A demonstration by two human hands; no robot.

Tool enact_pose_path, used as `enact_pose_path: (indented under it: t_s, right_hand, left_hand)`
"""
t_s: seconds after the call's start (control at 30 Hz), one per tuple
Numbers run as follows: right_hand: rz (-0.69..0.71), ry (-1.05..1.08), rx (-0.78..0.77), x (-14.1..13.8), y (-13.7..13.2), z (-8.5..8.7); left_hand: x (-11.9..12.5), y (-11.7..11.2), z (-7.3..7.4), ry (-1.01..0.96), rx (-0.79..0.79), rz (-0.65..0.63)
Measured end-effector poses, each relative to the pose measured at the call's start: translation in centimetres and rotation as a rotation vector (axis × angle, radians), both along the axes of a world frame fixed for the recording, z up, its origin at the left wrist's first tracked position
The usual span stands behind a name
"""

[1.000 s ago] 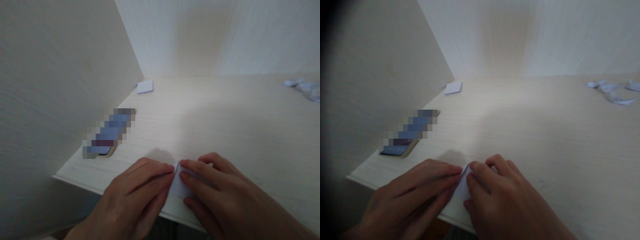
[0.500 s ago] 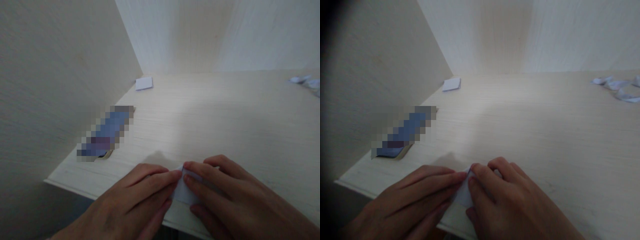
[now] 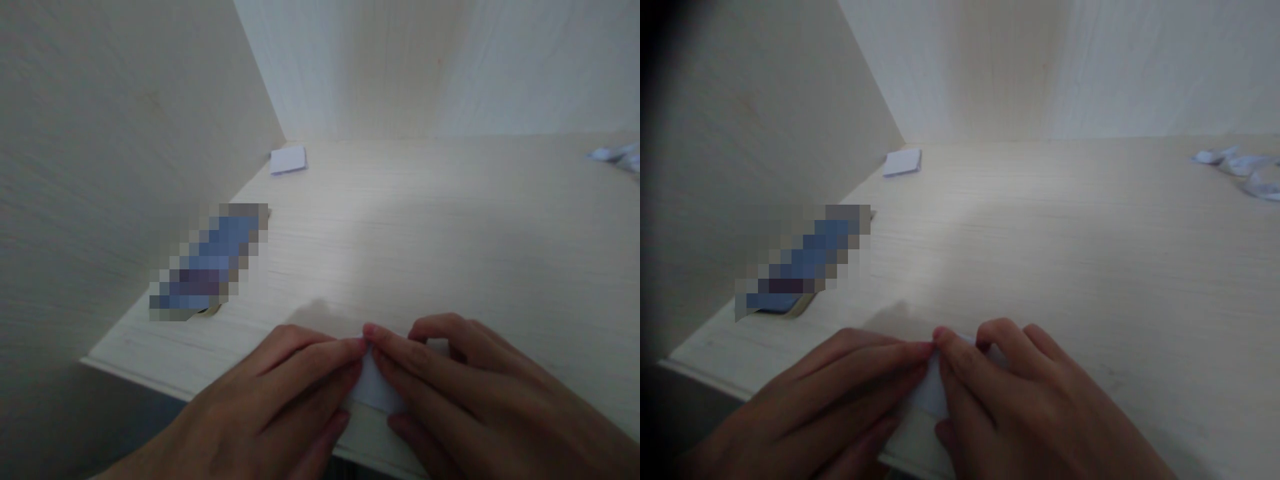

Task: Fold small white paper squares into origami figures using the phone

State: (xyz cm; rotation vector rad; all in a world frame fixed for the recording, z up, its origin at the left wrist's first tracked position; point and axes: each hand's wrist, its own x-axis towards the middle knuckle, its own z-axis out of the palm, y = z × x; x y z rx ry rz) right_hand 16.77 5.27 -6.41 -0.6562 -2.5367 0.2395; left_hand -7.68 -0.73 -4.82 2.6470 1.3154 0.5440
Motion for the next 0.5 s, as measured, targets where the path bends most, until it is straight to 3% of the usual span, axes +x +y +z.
enact_pose_path:
  t_s: [0.5]
  right_hand:
    - [0.014, -0.09, 0.127, 0.04, 0.13, 0.17]
  left_hand:
    - [0.07, -0.41, -0.07, 0.062, -0.001, 0.002]
